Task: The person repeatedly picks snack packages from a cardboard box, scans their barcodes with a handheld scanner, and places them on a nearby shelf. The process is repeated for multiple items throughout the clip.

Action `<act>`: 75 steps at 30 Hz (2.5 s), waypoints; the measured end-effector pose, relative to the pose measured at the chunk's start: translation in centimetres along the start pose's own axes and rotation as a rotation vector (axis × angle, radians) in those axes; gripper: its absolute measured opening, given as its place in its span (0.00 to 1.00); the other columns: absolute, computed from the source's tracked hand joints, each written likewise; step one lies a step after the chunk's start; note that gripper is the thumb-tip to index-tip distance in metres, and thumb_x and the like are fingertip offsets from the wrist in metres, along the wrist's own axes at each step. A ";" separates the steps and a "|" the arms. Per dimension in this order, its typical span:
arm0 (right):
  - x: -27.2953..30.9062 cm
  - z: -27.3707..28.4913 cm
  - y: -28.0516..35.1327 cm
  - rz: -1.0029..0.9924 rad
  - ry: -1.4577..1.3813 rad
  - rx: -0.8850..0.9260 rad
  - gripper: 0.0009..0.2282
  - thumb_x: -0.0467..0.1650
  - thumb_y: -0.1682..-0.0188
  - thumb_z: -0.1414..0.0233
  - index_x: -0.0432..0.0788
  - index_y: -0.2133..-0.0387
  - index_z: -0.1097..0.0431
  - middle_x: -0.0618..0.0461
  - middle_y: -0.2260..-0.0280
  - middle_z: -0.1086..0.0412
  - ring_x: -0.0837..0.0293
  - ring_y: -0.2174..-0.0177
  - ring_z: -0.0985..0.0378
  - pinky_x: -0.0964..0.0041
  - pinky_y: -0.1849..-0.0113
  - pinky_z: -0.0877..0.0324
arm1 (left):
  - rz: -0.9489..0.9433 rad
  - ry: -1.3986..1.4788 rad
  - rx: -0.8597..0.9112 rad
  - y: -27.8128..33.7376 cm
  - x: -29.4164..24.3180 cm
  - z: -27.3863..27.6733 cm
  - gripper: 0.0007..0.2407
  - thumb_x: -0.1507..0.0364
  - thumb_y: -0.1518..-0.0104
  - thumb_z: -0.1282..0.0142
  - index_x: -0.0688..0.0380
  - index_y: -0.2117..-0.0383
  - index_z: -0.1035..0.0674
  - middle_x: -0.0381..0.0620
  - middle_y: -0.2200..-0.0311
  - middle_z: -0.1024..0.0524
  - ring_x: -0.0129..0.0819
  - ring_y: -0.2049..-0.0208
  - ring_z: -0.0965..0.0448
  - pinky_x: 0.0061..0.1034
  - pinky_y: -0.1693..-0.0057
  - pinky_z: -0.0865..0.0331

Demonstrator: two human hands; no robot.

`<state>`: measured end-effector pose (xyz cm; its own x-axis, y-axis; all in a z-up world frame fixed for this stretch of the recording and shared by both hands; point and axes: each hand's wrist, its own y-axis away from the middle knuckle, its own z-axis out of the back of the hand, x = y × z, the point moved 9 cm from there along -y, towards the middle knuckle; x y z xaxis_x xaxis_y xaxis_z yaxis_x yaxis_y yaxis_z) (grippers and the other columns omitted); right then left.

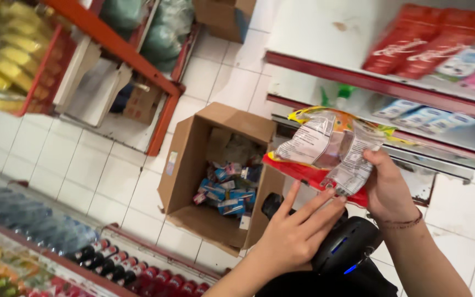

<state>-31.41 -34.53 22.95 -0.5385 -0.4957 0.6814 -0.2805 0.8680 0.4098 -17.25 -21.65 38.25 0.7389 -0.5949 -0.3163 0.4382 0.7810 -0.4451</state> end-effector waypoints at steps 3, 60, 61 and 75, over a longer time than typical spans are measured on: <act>3.4 1.6 1.3 0.127 -0.031 0.031 0.24 0.29 0.51 0.51 0.37 0.38 0.39 0.49 0.44 0.31 0.53 0.45 0.29 0.53 0.43 0.35 | 0.078 0.333 -0.018 -0.9 -0.7 -1.1 0.21 0.69 0.52 0.38 0.65 0.50 0.21 0.51 0.40 0.27 0.44 0.35 0.26 0.53 0.27 0.41; 42.7 24.8 31.1 1.247 0.619 -0.454 0.20 0.14 0.51 0.45 0.29 0.43 0.33 0.47 0.48 0.29 0.59 0.48 0.26 0.63 0.42 0.30 | 0.049 1.561 0.139 -35.3 -27.4 -16.2 0.28 0.61 0.52 0.29 0.57 0.48 0.32 0.49 0.45 0.41 0.58 0.41 0.30 0.51 0.35 0.33; 43.9 24.4 31.4 1.288 0.651 -0.463 0.18 0.15 0.49 0.44 0.29 0.45 0.32 0.47 0.48 0.29 0.60 0.48 0.25 0.64 0.42 0.30 | -0.018 1.478 0.103 -36.6 -28.2 -15.0 0.24 0.62 0.50 0.31 0.59 0.50 0.28 0.49 0.42 0.40 0.55 0.36 0.34 0.48 0.31 0.35; 56.7 22.4 29.4 1.650 1.231 -0.773 0.19 0.13 0.49 0.43 0.27 0.44 0.32 0.39 0.51 0.31 0.48 0.52 0.26 0.62 0.48 0.31 | -0.447 0.891 -0.052 -48.3 -33.1 -8.6 0.22 0.70 0.59 0.31 0.56 0.53 0.21 0.55 0.36 0.43 0.45 0.39 0.33 0.33 0.35 0.32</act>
<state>-87.98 -36.42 60.05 0.8208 0.4242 0.3826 0.2166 0.3885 -0.8956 -67.31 -41.33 63.04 -0.1518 -0.7746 -0.6139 0.5434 0.4534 -0.7065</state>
